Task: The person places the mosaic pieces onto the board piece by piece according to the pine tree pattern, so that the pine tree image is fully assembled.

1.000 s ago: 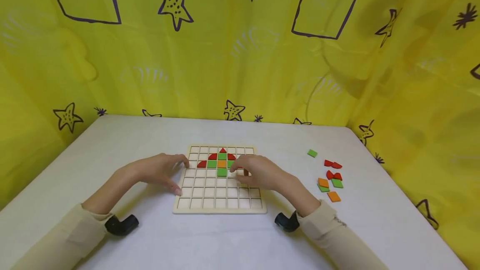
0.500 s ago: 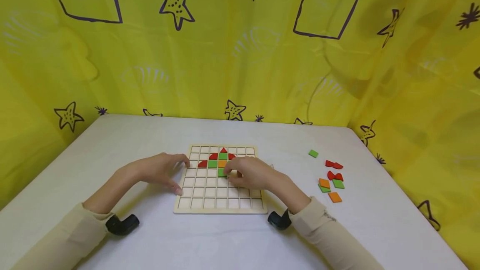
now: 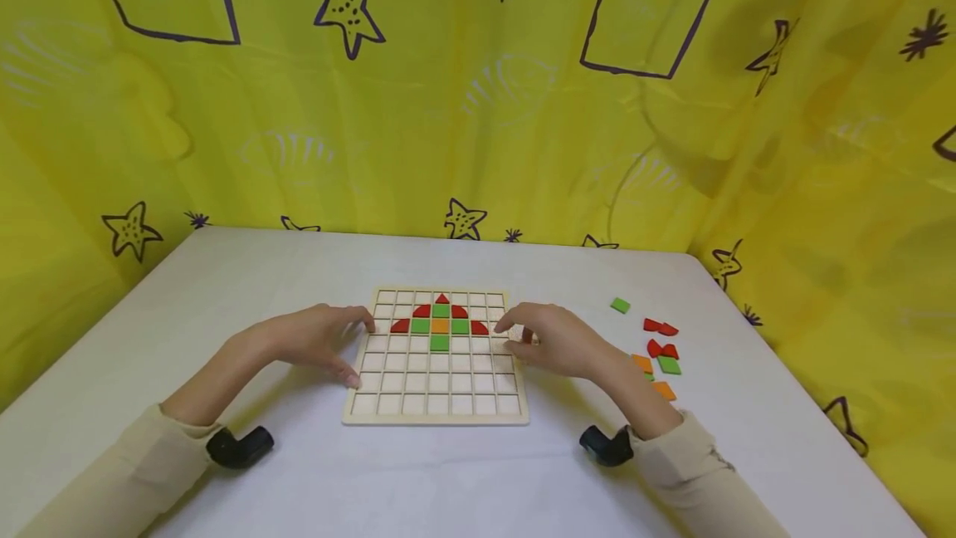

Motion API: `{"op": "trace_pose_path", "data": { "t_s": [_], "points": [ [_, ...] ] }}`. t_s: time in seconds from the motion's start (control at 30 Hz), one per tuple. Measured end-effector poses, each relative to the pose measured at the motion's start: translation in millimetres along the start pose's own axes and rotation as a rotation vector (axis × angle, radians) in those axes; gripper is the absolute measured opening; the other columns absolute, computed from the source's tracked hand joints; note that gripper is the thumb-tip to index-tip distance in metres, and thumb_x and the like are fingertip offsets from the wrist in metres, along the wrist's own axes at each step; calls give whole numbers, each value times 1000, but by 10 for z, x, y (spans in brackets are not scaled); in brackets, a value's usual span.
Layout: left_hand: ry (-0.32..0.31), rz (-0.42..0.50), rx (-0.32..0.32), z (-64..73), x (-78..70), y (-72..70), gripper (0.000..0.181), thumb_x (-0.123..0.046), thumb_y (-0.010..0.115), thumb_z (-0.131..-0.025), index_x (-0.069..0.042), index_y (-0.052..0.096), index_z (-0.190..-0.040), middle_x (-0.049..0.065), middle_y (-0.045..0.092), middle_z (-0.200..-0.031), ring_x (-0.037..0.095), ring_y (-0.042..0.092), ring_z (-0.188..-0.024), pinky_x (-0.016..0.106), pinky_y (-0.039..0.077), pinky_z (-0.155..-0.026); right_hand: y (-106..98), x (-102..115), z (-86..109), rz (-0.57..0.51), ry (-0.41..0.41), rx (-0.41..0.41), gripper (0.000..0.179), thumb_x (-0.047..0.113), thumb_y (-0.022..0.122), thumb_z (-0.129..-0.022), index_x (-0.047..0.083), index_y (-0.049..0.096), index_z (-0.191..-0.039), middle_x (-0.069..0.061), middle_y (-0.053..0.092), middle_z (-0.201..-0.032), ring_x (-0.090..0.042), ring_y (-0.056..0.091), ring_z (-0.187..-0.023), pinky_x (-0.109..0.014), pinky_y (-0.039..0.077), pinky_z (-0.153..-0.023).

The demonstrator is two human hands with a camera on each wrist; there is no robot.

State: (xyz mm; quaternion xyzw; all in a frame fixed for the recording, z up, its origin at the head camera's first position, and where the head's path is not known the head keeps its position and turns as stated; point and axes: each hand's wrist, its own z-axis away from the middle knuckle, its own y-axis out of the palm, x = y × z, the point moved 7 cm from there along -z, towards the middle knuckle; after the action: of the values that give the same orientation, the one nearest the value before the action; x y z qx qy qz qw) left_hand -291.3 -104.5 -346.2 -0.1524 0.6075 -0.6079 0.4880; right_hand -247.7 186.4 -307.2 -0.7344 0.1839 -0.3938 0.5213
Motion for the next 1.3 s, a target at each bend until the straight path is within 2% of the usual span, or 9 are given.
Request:
{"op": "trace_pose_path", "data": {
  "t_s": [0.13, 0.37, 0.57, 0.83, 0.93, 1.13, 1.3],
  "points": [
    [-15, 1, 8, 15, 12, 3, 70, -44, 93, -72, -20, 57, -126, 9, 61, -124, 28, 54, -110, 49, 46, -95, -120, -109, 159, -11, 32, -49, 24, 8, 76, -92, 7, 71, -116, 3, 70, -96, -4, 55, -71, -24, 48, -59],
    [-1, 5, 7, 25, 16, 11, 68, -44, 93, -72, -21, 57, -125, 9, 61, -121, 27, 55, -107, 47, 46, -94, -313, -211, 405, 11, -19, -161, 24, 1, 76, -90, 7, 71, -113, -4, 72, -102, -2, 57, -70, -23, 48, -56],
    [3, 9, 5, 16, 20, 7, 68, -43, 93, -72, -21, 57, -124, 8, 61, -120, 25, 55, -106, 46, 46, -94, -446, -362, 636, 50, -7, -240, 28, -2, 78, -87, 8, 71, -112, -4, 72, -99, 0, 57, -72, -23, 49, -57],
    [3, 13, 4, 19, -1, -6, 68, -42, 94, -71, -20, 57, -124, 9, 61, -119, 25, 55, -106, 46, 46, -95, -578, -661, 906, 66, 104, -255, 25, -3, 76, -87, 5, 71, -110, 0, 69, -89, -1, 55, -65, -24, 48, -51],
    [6, 12, 5, 19, -7, -7, 69, -43, 93, -71, -20, 57, -124, 9, 61, -121, 26, 56, -108, 48, 46, -96, -617, -758, 1003, 86, 127, -261, 25, -4, 77, -87, 5, 71, -110, 0, 68, -88, -1, 54, -68, -24, 49, -53],
    [1, 9, 6, 16, -6, -9, 69, -44, 93, -72, -20, 57, -125, 11, 60, -125, 27, 56, -111, 49, 46, -98, -674, -976, 1173, 120, 192, -248, 26, -1, 78, -87, 5, 71, -111, -7, 73, -101, 0, 58, -76, -24, 51, -60],
    [-1, 13, 5, 13, -10, -11, 69, -45, 93, -72, -20, 57, -125, 11, 60, -125, 27, 56, -111, 49, 45, -98, -697, -1156, 1293, 140, 227, -243, 26, -2, 79, -85, 4, 71, -109, -11, 74, -103, 1, 58, -77, -23, 52, -60]
  ]
}}
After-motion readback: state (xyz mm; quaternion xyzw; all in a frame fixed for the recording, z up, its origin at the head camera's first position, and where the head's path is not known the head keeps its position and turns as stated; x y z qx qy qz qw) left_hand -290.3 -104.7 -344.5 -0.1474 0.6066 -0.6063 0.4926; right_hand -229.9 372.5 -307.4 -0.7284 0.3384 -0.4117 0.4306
